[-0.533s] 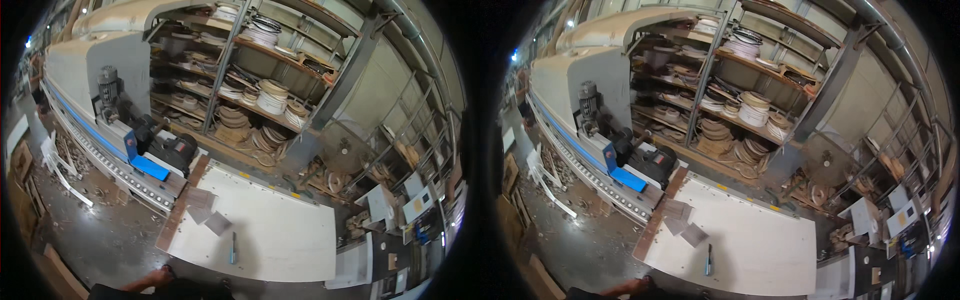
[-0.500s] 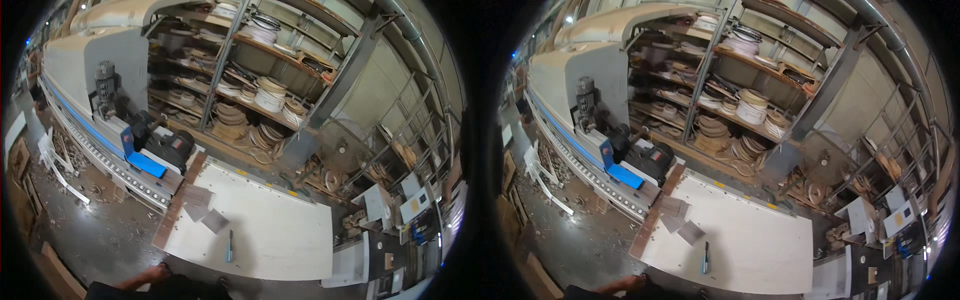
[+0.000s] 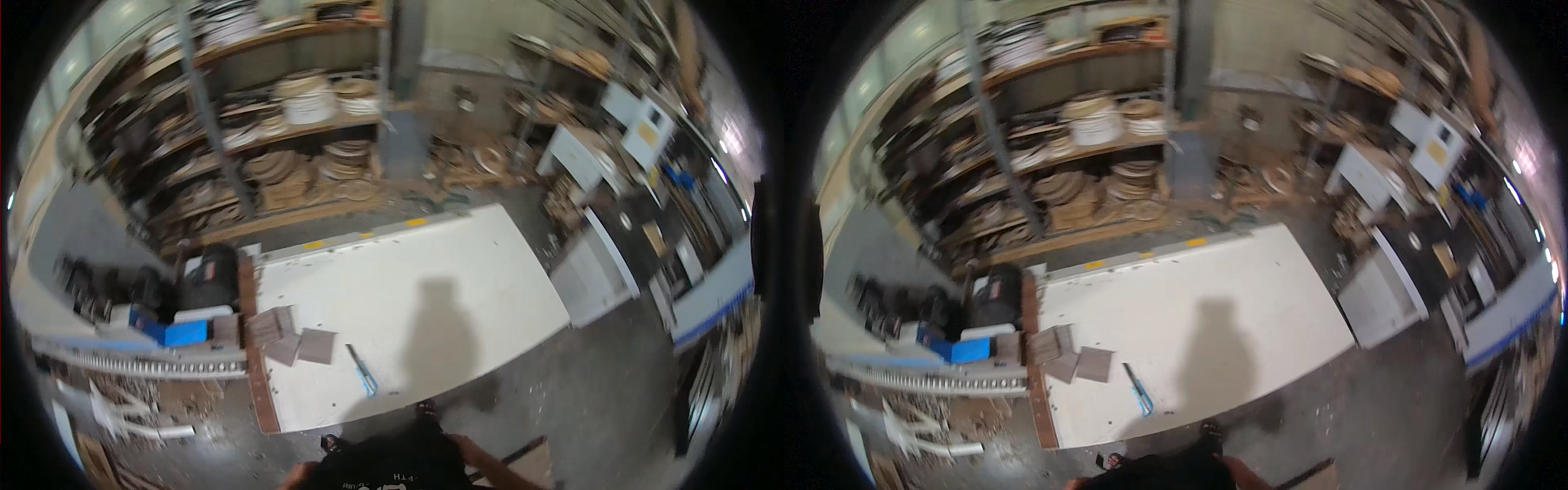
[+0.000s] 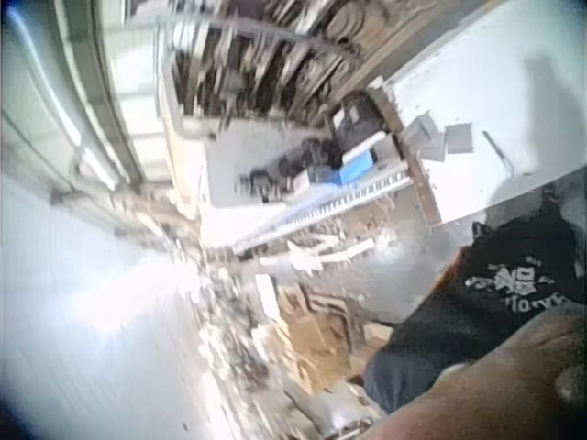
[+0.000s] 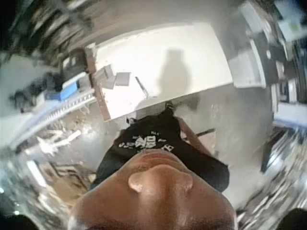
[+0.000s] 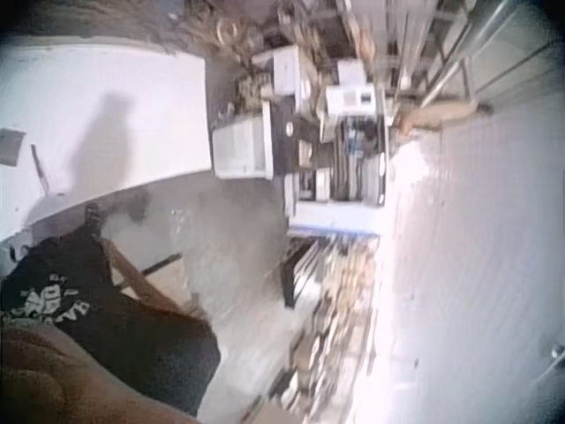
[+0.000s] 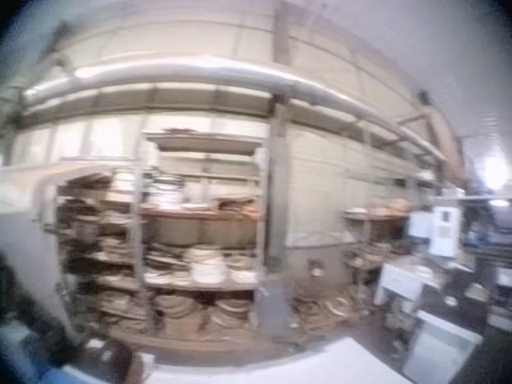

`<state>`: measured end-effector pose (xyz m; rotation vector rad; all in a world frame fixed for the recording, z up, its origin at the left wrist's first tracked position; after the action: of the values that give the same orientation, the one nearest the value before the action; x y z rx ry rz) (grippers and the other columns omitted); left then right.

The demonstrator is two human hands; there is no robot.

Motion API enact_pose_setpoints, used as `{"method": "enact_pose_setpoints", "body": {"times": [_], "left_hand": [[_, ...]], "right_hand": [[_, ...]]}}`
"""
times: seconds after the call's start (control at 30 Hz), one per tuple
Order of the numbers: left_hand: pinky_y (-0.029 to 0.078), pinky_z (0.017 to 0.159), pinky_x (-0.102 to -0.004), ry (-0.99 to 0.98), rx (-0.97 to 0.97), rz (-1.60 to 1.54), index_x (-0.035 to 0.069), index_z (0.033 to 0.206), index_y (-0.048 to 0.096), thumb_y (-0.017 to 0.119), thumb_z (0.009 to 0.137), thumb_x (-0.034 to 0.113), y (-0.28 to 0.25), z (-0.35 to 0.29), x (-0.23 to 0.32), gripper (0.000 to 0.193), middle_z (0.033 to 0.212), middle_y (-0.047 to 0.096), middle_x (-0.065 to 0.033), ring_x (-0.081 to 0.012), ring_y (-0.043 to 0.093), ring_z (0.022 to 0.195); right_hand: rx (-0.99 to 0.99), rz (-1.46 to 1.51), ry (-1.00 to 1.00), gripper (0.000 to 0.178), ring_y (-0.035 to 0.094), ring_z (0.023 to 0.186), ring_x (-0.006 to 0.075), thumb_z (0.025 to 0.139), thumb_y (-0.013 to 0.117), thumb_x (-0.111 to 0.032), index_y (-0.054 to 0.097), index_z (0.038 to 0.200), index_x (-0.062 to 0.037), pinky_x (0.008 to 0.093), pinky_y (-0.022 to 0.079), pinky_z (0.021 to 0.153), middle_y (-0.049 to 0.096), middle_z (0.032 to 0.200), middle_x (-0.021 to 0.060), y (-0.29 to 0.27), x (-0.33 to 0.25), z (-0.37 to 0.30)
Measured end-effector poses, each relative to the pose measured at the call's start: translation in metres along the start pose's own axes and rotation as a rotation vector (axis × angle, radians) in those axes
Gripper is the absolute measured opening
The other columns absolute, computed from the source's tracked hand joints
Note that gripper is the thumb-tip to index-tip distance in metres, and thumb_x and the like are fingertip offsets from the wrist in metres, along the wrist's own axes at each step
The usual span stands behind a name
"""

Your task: Manually sanding the edges of a stack of small particle board or MDF panels using a sanding block.

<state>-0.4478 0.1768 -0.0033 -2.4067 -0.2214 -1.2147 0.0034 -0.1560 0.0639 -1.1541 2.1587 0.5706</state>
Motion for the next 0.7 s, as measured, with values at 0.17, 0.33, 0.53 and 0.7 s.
{"method": "enact_pose_setpoints", "body": {"times": [0.17,0.33,0.53,0.7], "left_hand": [[0.057,0.096,-0.0464,-0.162,0.033,-0.241,0.004,0.124,0.077,0.066,0.1,0.026,0.035,0.01,0.058,0.035,0.116,0.079,-0.0172,-0.0329,0.075,0.109],[0.056,0.096,-0.0438,-0.239,0.068,-0.363,0.002,0.122,0.077,0.064,0.101,0.027,0.085,0.005,0.114,0.036,0.114,0.079,-0.015,-0.0293,0.074,0.107],[0.055,0.096,-0.0407,-0.293,0.124,-0.499,-0.001,0.12,0.078,0.061,0.103,0.028,0.132,-0.015,0.144,0.037,0.112,0.079,-0.0123,-0.0249,0.072,0.105],[0.054,0.097,-0.0391,-0.275,0.167,-0.474,-0.002,0.121,0.078,0.056,0.106,0.033,0.121,-0.032,0.173,0.043,0.109,0.079,-0.0143,-0.0229,0.072,0.104]], "right_hand": [[0.038,0.016,0.315,0.048,0.068,0.118,0.0228,0.11,0.062,-0.038,0.068,0.145,-0.0067,0.0377,0.053,0.105,0.076,0.125,0.0131,-0.047,-0.044,-0.005],[0.047,-0.62,-0.423,0.05,0.068,0.108,0.0272,0.109,0.063,-0.046,0.07,0.142,-0.0088,0.0382,0.052,0.104,0.072,0.111,0.0152,-0.087,-0.042,0.007],[-0.018,-0.351,0.214,0.043,0.068,0.104,0.0286,0.111,0.062,-0.041,0.071,0.127,-0.0019,0.0385,0.053,0.095,0.07,0.106,0.0189,-0.131,-0.077,0.015],[-0.058,-0.127,0.21,0.048,0.069,0.101,0.026,0.11,0.062,-0.046,0.071,0.119,0.0001,0.0393,0.053,0.094,0.072,0.107,0.0156,-0.127,-0.064,0.016]]}}
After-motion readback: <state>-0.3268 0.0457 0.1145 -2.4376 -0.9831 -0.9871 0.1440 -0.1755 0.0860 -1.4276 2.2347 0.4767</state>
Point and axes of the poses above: each hand's wrist, its own z-axis towards the middle knuckle, its own y-axis out of the palm, x = y × z, the point moved 1 cm from there along z, towards the middle knuckle
